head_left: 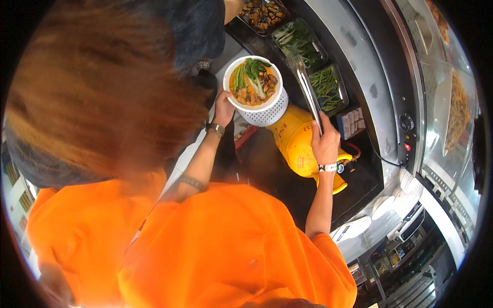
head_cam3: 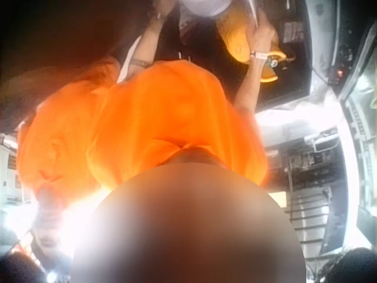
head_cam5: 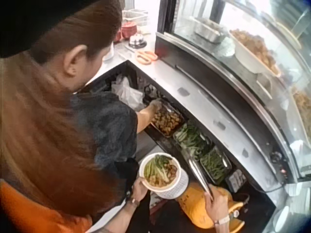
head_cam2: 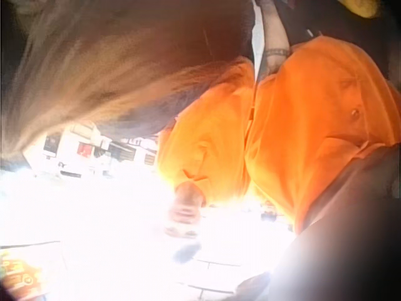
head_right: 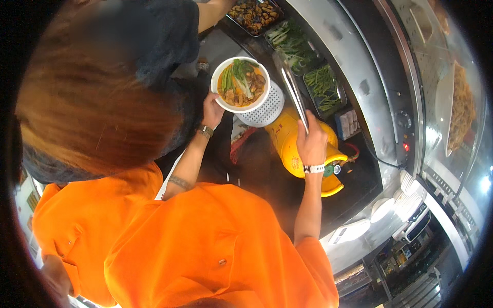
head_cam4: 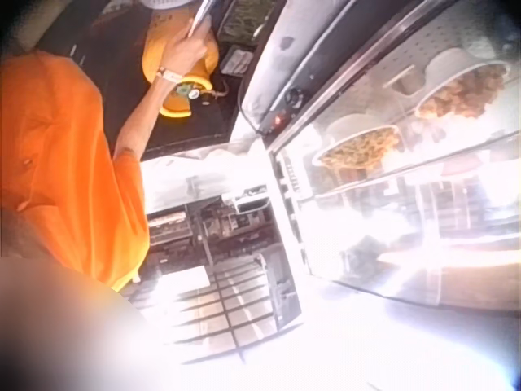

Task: The person assembles a noodle bowl by adding cooked meat, broth, and vegetables into a bowl using tongs and a ladle. They then hand the completed bowl to a customer.

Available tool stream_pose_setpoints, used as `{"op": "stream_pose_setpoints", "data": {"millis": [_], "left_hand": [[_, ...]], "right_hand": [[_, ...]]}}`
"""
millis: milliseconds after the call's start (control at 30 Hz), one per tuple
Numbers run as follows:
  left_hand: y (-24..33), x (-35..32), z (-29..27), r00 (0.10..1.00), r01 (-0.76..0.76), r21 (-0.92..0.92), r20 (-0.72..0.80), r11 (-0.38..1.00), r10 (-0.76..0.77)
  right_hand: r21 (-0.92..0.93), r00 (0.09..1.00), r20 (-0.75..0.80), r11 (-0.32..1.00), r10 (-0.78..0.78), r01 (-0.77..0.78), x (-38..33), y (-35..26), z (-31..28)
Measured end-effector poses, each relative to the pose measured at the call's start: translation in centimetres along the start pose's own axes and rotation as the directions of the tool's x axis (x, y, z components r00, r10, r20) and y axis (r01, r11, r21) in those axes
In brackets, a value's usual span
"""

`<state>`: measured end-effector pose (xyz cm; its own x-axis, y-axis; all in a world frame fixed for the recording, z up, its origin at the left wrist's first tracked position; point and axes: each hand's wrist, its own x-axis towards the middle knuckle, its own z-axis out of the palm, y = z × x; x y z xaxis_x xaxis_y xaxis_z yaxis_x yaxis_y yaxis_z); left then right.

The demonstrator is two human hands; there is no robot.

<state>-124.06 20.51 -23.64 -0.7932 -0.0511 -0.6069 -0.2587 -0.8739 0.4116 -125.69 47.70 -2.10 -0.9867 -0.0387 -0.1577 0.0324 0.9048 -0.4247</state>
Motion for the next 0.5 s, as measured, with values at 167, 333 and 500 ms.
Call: {"op": "stream_pose_setpoints", "data": {"millis": [167, 333, 500], "left_hand": [[0.1, -0.1, -1.1, 0.999, 0.026, -0.008, -0.034, 1.0, -0.027], [-0.3, -1.0, -3.4, 0.988, 0.147, 0.011, -0.046, 0.989, -0.146], [-1.7, -6.5, -4.1, 0.98, 0.195, 0.065, -0.049, 0.979, -0.192]], "right_hand": [[-0.039, 0.999, 0.03, 0.999, 0.033, -0.032, 8.0, 0.9, 3.8], [-0.062, 0.976, 0.103, 0.98, 0.194, -0.188, 16.8, 0.4, 9.5], [-0.144, 0.95, 0.195, 0.965, 0.243, -0.218, 23.4, 0.7, 15.3]]}}
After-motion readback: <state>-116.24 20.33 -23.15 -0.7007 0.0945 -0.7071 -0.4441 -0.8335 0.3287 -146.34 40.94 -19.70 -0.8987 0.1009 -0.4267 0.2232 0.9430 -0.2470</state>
